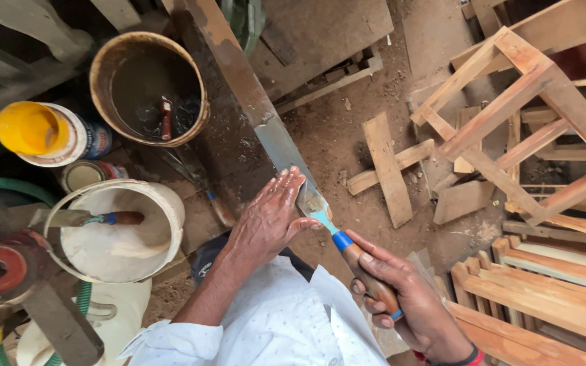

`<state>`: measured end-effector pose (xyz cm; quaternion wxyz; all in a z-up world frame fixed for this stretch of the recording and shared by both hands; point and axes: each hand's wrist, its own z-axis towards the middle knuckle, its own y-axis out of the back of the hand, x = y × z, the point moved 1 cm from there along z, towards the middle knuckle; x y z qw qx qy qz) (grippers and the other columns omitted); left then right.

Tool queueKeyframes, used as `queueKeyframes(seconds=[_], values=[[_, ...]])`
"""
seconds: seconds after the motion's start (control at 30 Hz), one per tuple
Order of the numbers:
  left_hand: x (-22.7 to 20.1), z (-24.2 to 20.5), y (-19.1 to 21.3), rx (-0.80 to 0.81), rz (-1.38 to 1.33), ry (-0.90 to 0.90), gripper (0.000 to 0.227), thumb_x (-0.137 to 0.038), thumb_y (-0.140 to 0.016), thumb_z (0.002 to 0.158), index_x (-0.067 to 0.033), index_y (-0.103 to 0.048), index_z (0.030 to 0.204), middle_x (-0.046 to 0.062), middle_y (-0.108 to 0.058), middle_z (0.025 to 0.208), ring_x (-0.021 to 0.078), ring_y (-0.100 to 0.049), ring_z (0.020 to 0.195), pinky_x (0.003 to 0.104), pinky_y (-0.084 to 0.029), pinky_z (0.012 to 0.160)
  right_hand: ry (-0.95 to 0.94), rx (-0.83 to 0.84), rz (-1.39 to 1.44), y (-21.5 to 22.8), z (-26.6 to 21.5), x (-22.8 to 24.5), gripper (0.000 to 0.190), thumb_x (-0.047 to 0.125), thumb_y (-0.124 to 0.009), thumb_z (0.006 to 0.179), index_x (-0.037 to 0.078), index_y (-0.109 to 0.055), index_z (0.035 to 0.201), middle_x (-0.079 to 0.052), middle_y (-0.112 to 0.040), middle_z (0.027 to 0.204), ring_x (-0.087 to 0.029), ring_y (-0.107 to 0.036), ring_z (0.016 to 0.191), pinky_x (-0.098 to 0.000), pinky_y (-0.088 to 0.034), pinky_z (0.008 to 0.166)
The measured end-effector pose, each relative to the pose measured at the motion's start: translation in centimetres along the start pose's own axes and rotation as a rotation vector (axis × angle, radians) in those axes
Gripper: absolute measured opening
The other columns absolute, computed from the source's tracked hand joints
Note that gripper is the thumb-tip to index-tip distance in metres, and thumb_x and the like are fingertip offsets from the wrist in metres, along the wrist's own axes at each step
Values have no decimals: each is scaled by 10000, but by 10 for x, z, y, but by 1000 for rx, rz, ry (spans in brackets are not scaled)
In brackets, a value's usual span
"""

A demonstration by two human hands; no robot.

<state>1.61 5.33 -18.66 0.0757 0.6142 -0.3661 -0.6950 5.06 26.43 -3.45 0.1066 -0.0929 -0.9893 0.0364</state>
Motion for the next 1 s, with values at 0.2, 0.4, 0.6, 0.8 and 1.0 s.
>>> queueKeyframes(seconds=[0.2,0.4,0.6,0.8,1.0], values=[[-25,-23,-31,-70,199,-129,889,-564,-562,955,128,-387,1485,304,-425,1554,408,-412,1468,468,-325,1225,560,0,-603,35,-4,-34,503,244,-626,1011,63,-638,1480,-71,-715,883,-42,-580,699,-212,-522,622],[37,13,1,-121,115,-6,793,-471,-557,957,98,-415,1491,305,-464,1532,412,-458,1430,463,-354,1183,306,36,-202,-5,33,11,499,351,-552,1002,106,-640,1428,-52,-592,618,-83,-479,395,-223,-389,353],[21,5,1,-67,116,38,819,-521,-570,942,88,-424,1468,291,-465,1510,398,-454,1397,474,-350,1159,87,-51,-125,-18,20,18,497,297,-600,938,210,-637,1426,-27,-572,662,-76,-427,427,-229,-312,364],[-5,-15,-34,-114,228,-2,858,-581,-544,929,87,-430,1455,274,-455,1490,372,-445,1397,493,-352,1136,-97,-375,46,-10,9,9,523,-3,-509,970,-80,-589,1481,-154,-707,910,-138,-598,599,-247,-489,545],[51,31,30,-60,229,53,831,-556,-529,955,112,-447,1443,282,-469,1491,383,-482,1378,455,-381,1142,149,-12,-192,-51,37,54,523,240,-615,916,145,-638,1430,-14,-574,623,-74,-409,395,-218,-297,353]])
